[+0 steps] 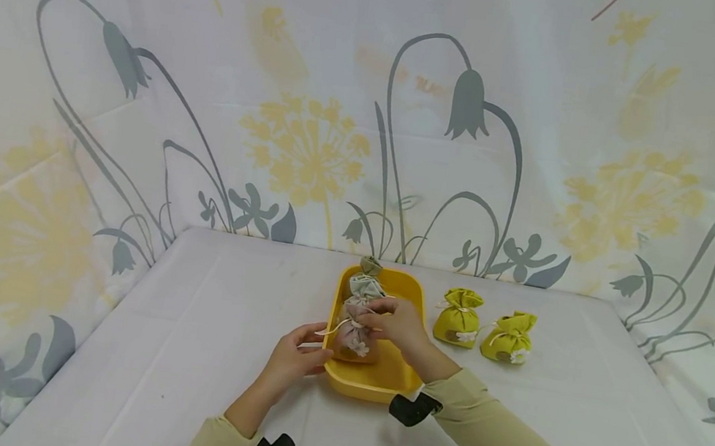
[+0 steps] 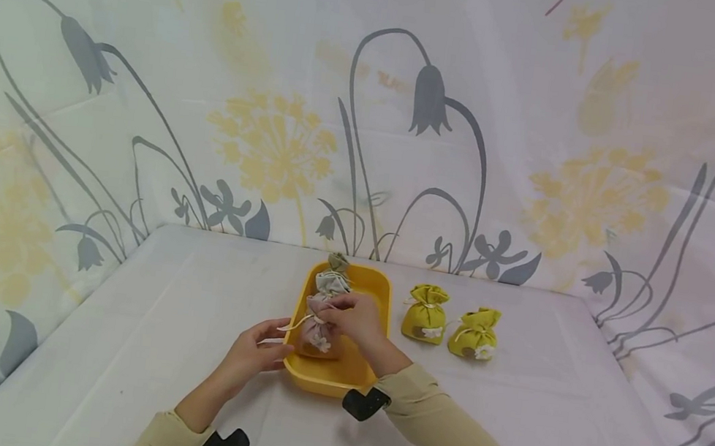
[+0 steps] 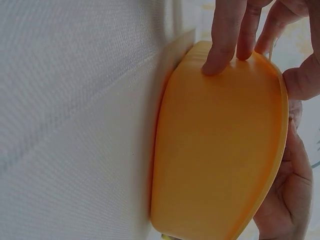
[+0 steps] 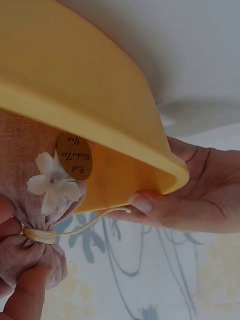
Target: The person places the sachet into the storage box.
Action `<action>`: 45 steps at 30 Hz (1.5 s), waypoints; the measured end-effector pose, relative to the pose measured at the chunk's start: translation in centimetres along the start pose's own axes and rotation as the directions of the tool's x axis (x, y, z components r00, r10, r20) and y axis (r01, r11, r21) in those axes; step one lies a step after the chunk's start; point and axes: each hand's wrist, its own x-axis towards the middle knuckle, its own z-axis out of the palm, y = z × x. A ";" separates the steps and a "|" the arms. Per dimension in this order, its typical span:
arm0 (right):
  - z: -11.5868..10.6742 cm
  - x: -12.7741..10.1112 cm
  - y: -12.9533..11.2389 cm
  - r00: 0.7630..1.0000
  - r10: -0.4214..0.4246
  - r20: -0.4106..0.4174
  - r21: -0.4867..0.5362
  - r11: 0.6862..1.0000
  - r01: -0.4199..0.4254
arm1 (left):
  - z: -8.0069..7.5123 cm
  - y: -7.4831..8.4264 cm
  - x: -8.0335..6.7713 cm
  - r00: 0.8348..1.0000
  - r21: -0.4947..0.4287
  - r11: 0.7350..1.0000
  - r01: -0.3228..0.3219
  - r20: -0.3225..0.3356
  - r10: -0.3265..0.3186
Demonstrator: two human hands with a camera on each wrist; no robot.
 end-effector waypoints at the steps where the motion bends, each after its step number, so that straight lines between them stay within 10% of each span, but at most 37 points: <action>1: -0.1 0.0 0.0 1.000 0.004 0.009 0.002 1.000 -0.004 | 0.0 0.0 0.0 1.000 -0.001 1.000 0.001 -0.001 -0.001; 45: -6.1 -7.5 3.1 0.980 -0.089 -0.181 -0.051 0.995 0.081 | 0.1 -0.2 0.1 1.000 -0.005 1.000 0.000 -0.014 0.000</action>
